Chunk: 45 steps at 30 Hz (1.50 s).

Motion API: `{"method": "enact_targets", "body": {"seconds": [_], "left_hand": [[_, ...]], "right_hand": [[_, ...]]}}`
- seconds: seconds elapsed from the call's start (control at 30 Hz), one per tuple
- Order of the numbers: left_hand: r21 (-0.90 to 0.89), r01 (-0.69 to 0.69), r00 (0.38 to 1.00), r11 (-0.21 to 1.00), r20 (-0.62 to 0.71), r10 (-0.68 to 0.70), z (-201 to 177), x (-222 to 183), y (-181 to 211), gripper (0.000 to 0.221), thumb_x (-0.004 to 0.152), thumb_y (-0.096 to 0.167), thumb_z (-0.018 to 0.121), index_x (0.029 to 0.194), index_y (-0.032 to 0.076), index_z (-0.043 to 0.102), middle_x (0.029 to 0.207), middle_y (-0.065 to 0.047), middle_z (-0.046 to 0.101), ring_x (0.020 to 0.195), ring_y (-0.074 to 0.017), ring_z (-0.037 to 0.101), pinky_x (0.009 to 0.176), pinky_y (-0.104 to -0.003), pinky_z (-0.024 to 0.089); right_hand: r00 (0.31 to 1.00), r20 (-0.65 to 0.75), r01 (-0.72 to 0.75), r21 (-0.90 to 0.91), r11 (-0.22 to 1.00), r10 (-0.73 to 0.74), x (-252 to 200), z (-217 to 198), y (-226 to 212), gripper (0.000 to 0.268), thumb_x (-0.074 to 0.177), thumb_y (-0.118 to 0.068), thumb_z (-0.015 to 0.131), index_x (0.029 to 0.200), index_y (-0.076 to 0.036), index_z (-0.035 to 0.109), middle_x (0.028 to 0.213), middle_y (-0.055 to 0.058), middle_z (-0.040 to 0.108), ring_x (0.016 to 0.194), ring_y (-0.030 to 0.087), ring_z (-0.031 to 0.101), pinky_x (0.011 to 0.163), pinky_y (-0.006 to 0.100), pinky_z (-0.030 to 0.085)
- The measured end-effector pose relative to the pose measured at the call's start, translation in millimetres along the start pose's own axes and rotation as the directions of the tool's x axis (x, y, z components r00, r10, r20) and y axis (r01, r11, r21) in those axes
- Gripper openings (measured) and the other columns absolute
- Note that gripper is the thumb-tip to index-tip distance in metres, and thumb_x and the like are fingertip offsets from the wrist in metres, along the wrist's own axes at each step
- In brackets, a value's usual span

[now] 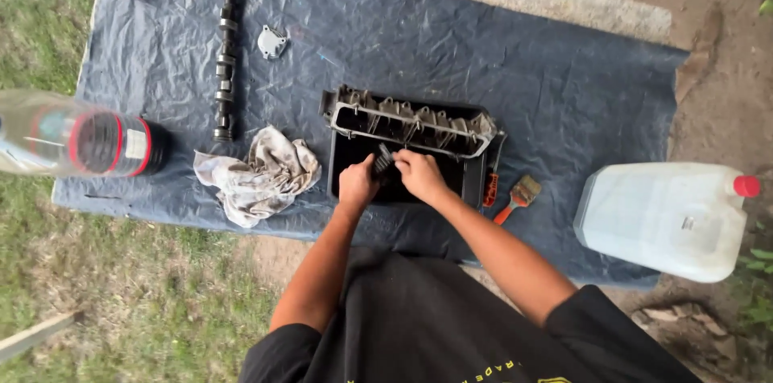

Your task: Scrubbing grease and debris off an engine gear using a small brush and cleaning fluid in a container.

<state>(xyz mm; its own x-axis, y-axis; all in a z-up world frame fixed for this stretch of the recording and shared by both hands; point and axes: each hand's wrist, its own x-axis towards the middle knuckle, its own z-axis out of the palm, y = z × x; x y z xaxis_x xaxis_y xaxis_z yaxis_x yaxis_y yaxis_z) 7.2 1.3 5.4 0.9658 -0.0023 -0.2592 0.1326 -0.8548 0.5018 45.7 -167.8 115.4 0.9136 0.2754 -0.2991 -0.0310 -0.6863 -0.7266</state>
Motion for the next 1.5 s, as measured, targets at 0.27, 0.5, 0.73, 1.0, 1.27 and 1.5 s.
{"method": "enact_targets", "body": {"seconds": [0.27,0.5,0.73,1.0,1.27,1.5], "left_hand": [[-0.030,0.014,0.999,0.999,0.037,-0.013,-8,-3,3,0.043,0.079,0.024,0.074,0.119,0.019,0.059,0.081,-0.008,0.076,0.085,-0.0358,0.076,0.081,-0.051,0.061],[-0.045,0.001,0.999,0.999,0.052,0.001,12,10,-17,0.050,0.077,0.021,0.076,0.124,0.022,0.059,0.085,-0.011,0.077,0.089,-0.0375,0.076,0.085,-0.053,0.061],[-0.088,0.041,0.997,0.995,0.072,-0.035,-1,10,-12,0.049,0.079,0.022,0.073,0.126,0.023,0.060,0.085,-0.012,0.077,0.089,-0.0385,0.076,0.083,-0.053,0.061],[-0.080,0.022,0.995,0.997,0.096,-0.015,1,3,-12,0.051,0.079,0.022,0.073,0.128,0.024,0.062,0.090,-0.011,0.078,0.093,-0.0372,0.076,0.087,-0.051,0.061],[-0.097,0.019,0.996,0.995,0.091,-0.010,-6,10,-13,0.061,0.077,0.017,0.078,0.135,0.018,0.060,0.095,-0.015,0.078,0.096,-0.0391,0.075,0.089,-0.053,0.060],[-0.125,-0.025,0.998,0.992,0.059,0.032,-16,11,-10,0.058,0.078,0.014,0.073,0.134,0.018,0.060,0.095,-0.015,0.077,0.096,-0.0391,0.074,0.087,-0.054,0.059]], "right_hand": [[0.998,0.027,-0.062,0.071,0.996,0.060,-9,-9,1,0.021,0.101,-0.010,0.062,0.116,-0.003,0.075,0.117,0.023,0.074,0.117,0.042,0.067,0.098,0.055,0.055],[1.000,0.009,-0.008,0.154,0.988,0.006,8,7,25,0.019,0.100,-0.013,0.064,0.110,-0.002,0.076,0.107,0.024,0.075,0.102,0.044,0.071,0.085,0.053,0.058],[0.995,0.037,-0.094,0.132,0.987,0.089,-6,3,38,0.017,0.096,-0.010,0.068,0.110,-0.007,0.077,0.102,0.017,0.078,0.076,0.025,0.073,0.074,0.044,0.059],[0.999,-0.017,-0.048,0.107,0.993,0.050,-22,8,22,0.015,0.100,-0.010,0.065,0.107,-0.008,0.077,0.109,0.017,0.078,0.106,0.037,0.073,0.090,0.049,0.060],[0.998,-0.057,0.008,0.057,0.998,-0.005,-28,2,10,0.014,0.099,-0.012,0.062,0.099,-0.007,0.075,0.095,0.018,0.078,0.097,0.039,0.074,0.083,0.052,0.060],[0.997,-0.082,0.013,0.121,0.993,-0.003,-17,0,21,0.017,0.098,-0.012,0.061,0.086,-0.006,0.071,0.078,0.017,0.075,0.084,0.036,0.074,0.078,0.049,0.057]]}}
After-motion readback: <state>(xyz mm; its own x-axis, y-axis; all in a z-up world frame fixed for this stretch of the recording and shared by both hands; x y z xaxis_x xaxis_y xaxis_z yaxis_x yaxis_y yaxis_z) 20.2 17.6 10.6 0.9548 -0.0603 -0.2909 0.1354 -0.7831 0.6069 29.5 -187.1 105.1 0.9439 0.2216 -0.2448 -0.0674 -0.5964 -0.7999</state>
